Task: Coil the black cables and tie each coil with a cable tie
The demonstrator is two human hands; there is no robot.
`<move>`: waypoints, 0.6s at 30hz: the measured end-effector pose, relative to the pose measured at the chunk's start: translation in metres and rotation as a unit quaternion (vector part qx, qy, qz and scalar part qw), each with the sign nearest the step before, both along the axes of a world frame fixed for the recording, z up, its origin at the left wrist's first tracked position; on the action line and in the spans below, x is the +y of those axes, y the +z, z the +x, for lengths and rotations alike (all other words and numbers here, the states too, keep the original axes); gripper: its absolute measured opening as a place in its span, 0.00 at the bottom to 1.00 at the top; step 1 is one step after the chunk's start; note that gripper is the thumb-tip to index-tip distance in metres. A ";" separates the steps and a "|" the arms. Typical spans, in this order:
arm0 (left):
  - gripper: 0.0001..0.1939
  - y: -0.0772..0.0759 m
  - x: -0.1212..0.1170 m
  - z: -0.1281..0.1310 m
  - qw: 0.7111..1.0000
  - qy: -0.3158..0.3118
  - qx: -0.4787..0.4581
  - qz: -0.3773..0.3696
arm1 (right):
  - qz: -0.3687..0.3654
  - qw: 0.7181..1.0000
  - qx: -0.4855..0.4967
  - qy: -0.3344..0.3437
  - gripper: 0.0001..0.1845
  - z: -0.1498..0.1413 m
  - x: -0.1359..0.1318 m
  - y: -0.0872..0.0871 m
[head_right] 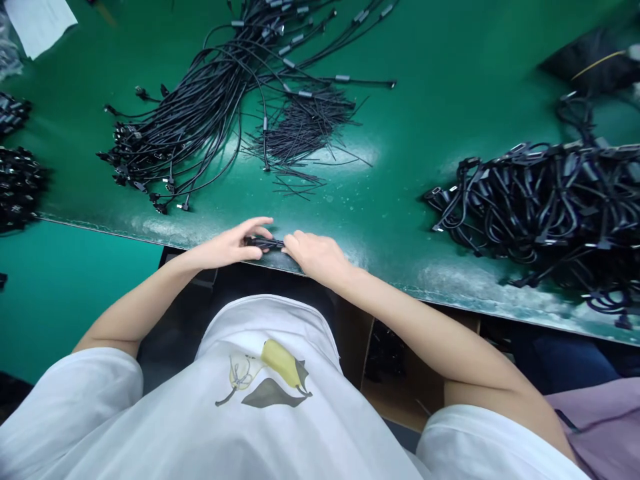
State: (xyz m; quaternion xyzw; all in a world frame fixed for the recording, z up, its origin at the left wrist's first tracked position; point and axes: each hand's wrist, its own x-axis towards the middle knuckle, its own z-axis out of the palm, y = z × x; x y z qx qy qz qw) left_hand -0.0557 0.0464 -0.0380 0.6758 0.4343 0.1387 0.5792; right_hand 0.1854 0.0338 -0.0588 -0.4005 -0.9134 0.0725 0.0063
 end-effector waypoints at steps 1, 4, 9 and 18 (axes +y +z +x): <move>0.38 -0.002 0.001 -0.003 0.997 0.036 -0.055 -0.043 | -0.006 1.000 0.014 -0.025 0.23 0.002 0.001 -0.003; 0.37 -0.011 -0.002 -0.003 0.974 0.121 -0.158 -0.109 | -0.005 0.993 0.084 -0.085 0.22 0.004 0.001 -0.007; 0.36 -0.009 -0.008 0.016 0.961 0.201 -0.184 -0.055 | -0.004 0.983 0.151 -0.107 0.23 -0.008 -0.007 -0.003; 0.36 0.004 -0.001 0.021 0.953 0.201 -0.225 -0.012 | -0.041 0.946 0.311 -0.084 0.23 -0.011 -0.013 -0.004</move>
